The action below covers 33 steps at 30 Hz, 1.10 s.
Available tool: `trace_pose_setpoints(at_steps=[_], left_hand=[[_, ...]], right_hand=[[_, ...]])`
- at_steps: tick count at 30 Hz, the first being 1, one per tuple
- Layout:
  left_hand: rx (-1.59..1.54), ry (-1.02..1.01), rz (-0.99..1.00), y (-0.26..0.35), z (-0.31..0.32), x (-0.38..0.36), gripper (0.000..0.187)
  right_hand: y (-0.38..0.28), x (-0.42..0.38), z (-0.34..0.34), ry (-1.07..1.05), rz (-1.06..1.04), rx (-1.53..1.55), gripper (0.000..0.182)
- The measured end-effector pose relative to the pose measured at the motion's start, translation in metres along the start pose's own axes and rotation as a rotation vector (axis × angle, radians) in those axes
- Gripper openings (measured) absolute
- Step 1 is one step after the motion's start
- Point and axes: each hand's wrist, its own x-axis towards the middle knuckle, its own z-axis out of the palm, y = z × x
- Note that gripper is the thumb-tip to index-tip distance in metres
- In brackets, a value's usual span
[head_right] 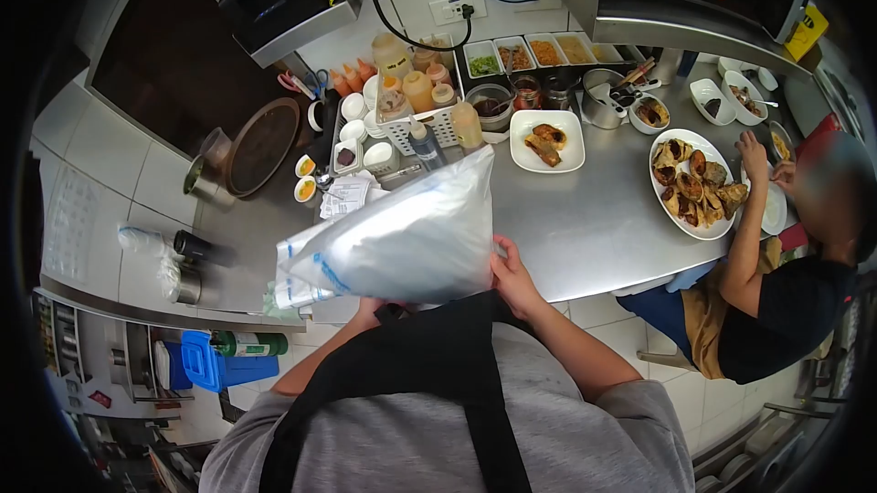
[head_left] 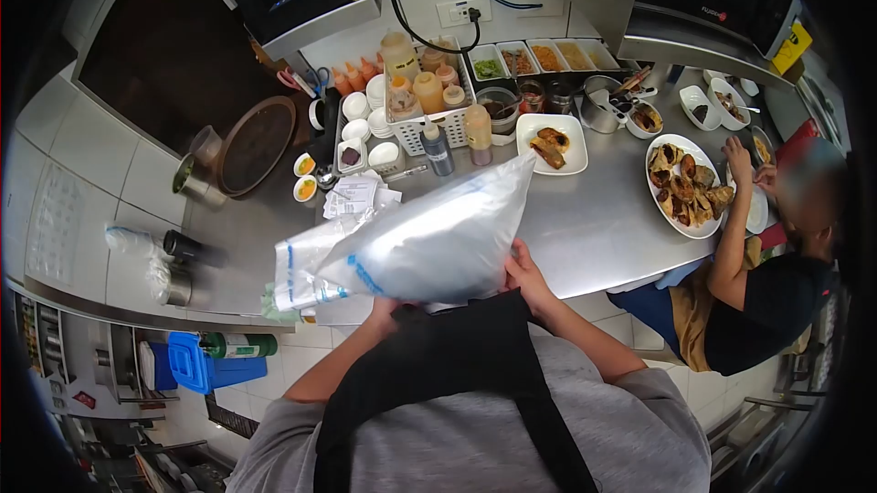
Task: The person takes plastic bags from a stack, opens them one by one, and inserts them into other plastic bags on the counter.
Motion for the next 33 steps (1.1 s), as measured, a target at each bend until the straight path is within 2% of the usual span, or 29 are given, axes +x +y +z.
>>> trace_pose_setpoints(at_steps=[1, 2, 4, 5, 7, 9, 11, 12, 13, 14, 15, 16, 19, 20, 21, 23, 25, 27, 28, 29, 31, 33], left_hand=[[-0.075, 0.061, -0.131, -0.011, -0.015, 0.024, 0.048], [-0.08, 0.051, -0.137, -0.006, -0.002, 0.026, 0.048], [-0.395, -0.167, 0.085, 0.01, 0.041, 0.018, 0.042], [-0.403, -0.168, 0.074, 0.014, 0.046, 0.018, 0.042], [-0.21, -0.207, 0.105, 0.02, 0.047, 0.018, 0.044], [-0.197, -0.195, 0.058, 0.03, 0.037, 0.014, 0.039], [0.176, -0.129, -0.119, 0.042, 0.019, 0.002, 0.037], [0.164, -0.116, -0.119, 0.055, 0.011, -0.013, 0.037], [0.355, -0.226, 0.023, 0.076, 0.003, -0.033, 0.037], [0.55, -0.34, 0.163, 0.097, -0.007, -0.05, 0.038], [0.551, -0.338, 0.153, 0.115, -0.022, -0.061, 0.038], [0.726, -0.217, 0.306, 0.135, -0.041, -0.071, 0.038], [1.282, 0.166, 0.735, 0.174, -0.133, -0.075, 0.038], [1.427, 0.291, 0.789, 0.18, -0.172, -0.075, 0.038], [1.568, 0.417, 0.845, 0.183, -0.21, -0.075, 0.039], [1.549, 0.45, 0.815, 0.178, -0.272, -0.079, 0.033], [1.522, 0.492, 0.799, 0.17, -0.305, -0.076, 0.028], [1.325, 0.417, 0.49, 0.168, -0.32, -0.073, 0.016], [1.28, 0.385, 0.675, 0.165, -0.319, -0.069, 0.014], [1.28, 0.371, 0.676, 0.166, -0.316, -0.065, 0.014], [1.271, 0.318, 0.785, 0.168, -0.31, -0.059, 0.01], [1.313, 0.31, 0.726, 0.175, -0.299, -0.061, 0.007]], right_hand=[[0.009, 0.007, -0.002, 0.091, -0.061, -0.098, 0.034], [0.013, 0.012, 0.001, 0.102, -0.064, -0.104, 0.034], [0.019, 0.019, 0.007, 0.324, -0.273, -0.343, 0.033], [0.022, 0.018, 0.007, 0.335, -0.267, -0.349, 0.033], [0.03, 0.016, 0.008, 0.49, -0.708, -0.77, 0.031], [0.045, 0.02, 0.005, 0.521, -0.757, -0.786, 0.029], [0.057, 0.012, 0.01, 0.535, -0.805, -0.8, 0.027], [0.056, -0.005, 0.02, 0.538, -0.668, -0.763, 0.022], [0.057, -0.02, 0.031, 0.546, -0.529, -0.722, 0.016], [0.063, -0.029, 0.039, 0.542, -0.52, -0.722, 0.016], [0.069, -0.039, 0.048, 0.389, -0.666, -1.094, 0.013], [0.076, -0.044, 0.06, 0.213, -0.802, -1.46, 0.011], [0.09, -0.043, 0.106, 0.201, -0.805, -1.357, 0.012], [0.091, -0.04, 0.118, 0.114, -0.747, -1.35, 0.011], [0.091, -0.039, 0.135, 0.126, -0.732, -1.35, 0.011], [0.09, -0.036, 0.178, 0.023, -0.658, -1.276, 0.011], [0.093, -0.025, 0.207, -0.01, -0.711, -1.327, 0.01], [0.1, -0.013, 0.237, -0.075, -0.791, -1.259, 0.009], [0.114, 0.001, 0.244, -0.083, -0.853, -1.289, 0.009], [0.116, 0.008, 0.259, -0.069, -0.85, -1.292, 0.009], [0.118, 0.023, 0.291, -0.299, -0.957, -1.417, 0.01], [0.123, 0.039, 0.316, -0.347, -0.961, -1.545, 0.014]])
